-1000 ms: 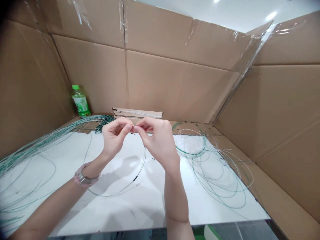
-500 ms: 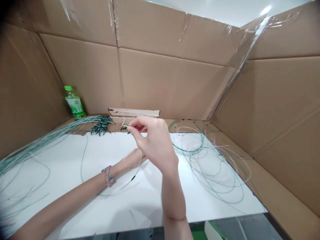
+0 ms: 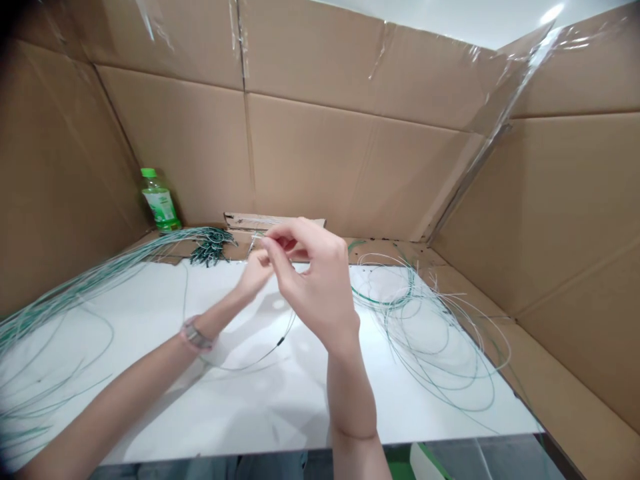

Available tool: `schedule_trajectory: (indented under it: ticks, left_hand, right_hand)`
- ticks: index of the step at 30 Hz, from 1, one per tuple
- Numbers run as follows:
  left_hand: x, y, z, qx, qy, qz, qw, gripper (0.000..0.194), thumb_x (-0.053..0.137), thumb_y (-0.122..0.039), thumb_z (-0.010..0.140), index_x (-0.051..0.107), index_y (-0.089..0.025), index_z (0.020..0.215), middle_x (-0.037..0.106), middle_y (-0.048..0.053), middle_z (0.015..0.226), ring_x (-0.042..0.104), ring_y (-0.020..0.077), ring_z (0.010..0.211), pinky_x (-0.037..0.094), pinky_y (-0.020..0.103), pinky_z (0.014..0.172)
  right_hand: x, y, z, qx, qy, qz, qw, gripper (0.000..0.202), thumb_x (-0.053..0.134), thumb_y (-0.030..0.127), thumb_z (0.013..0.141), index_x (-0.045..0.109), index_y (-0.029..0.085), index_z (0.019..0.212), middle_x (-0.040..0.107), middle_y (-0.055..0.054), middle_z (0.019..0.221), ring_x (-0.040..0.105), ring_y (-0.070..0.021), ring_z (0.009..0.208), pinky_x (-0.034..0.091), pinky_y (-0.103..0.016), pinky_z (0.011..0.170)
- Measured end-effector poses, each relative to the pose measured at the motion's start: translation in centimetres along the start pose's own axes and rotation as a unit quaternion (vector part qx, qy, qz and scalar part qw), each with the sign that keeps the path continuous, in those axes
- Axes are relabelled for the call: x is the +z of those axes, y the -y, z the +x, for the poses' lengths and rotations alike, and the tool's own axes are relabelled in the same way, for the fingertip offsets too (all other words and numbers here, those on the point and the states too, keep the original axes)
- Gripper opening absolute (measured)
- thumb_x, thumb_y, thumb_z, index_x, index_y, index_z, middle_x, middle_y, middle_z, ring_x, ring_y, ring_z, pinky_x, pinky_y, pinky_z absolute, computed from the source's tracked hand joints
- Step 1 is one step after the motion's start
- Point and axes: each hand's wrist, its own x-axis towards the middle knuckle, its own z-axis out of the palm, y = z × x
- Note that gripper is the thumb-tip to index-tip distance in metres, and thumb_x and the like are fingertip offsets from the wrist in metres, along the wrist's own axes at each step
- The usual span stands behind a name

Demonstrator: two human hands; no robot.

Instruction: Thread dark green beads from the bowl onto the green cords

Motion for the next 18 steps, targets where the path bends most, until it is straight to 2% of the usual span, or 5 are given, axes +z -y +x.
schedule_trajectory:
  ticks: [2,3,7,12,18]
  left_hand:
    - [-1.3,-3.1,0.8,-0.021,-0.062,-0.112,0.992,0.024,0.069,-0.036,0.070,0.069,-0.016,0.082,0.068,0.004,0.076,0.061,0.0109,0.066,0.050,0.021,0.058]
    - [-1.8,-4.6,0.8,-0.023,-0.072,-0.149,0.986,0.023,0.071,-0.036,0.069,0.069,-0.017,0.083,0.067,0.002,0.074,0.060,0.0088,0.064,0.049,0.019,0.057]
    - [-2.6,-8.6,-0.6,0.023,-0.075,-0.172,0.982,0.017,0.070,-0.035,0.070,0.068,-0.020,0.079,0.066,0.001,0.073,0.061,0.0084,0.065,0.051,0.019,0.059]
    - [-2.0,-9.7,-1.6,0.054,-0.044,-0.120,0.990,0.016,0.064,-0.038,0.077,0.067,-0.022,0.081,0.068,0.000,0.075,0.065,0.0114,0.069,0.055,0.024,0.061]
    - [-1.9,-9.9,-1.5,0.053,-0.038,-0.151,0.986,0.016,0.070,-0.037,0.071,0.069,-0.022,0.077,0.068,-0.002,0.067,0.065,0.0119,0.064,0.057,0.025,0.061]
  right_hand:
    - [0.4,0.3,-0.1,-0.007,-0.026,-0.003,1.000,0.008,0.055,0.018,0.082,0.059,0.020,0.075,0.060,0.002,0.071,0.058,-0.0094,0.069,0.052,-0.019,0.059]
    - [0.7,0.5,-0.1,-0.010,-0.033,-0.007,0.999,0.008,0.055,0.018,0.083,0.058,0.020,0.075,0.060,0.001,0.073,0.059,-0.0102,0.071,0.053,-0.019,0.059]
    - [2.0,1.1,-0.3,-0.028,-0.028,-0.009,0.999,0.010,0.051,0.016,0.083,0.055,0.021,0.076,0.062,-0.003,0.093,0.061,-0.0147,0.088,0.054,-0.022,0.058]
    - [3.1,1.4,-0.6,-0.050,-0.001,0.002,0.999,0.012,0.048,0.014,0.084,0.049,0.022,0.075,0.062,-0.005,0.098,0.062,-0.0161,0.091,0.056,-0.025,0.057]
    - [3.1,1.3,-0.6,-0.057,-0.006,0.003,0.998,0.014,0.049,0.012,0.083,0.048,0.022,0.073,0.062,-0.004,0.093,0.062,-0.0148,0.086,0.056,-0.024,0.056]
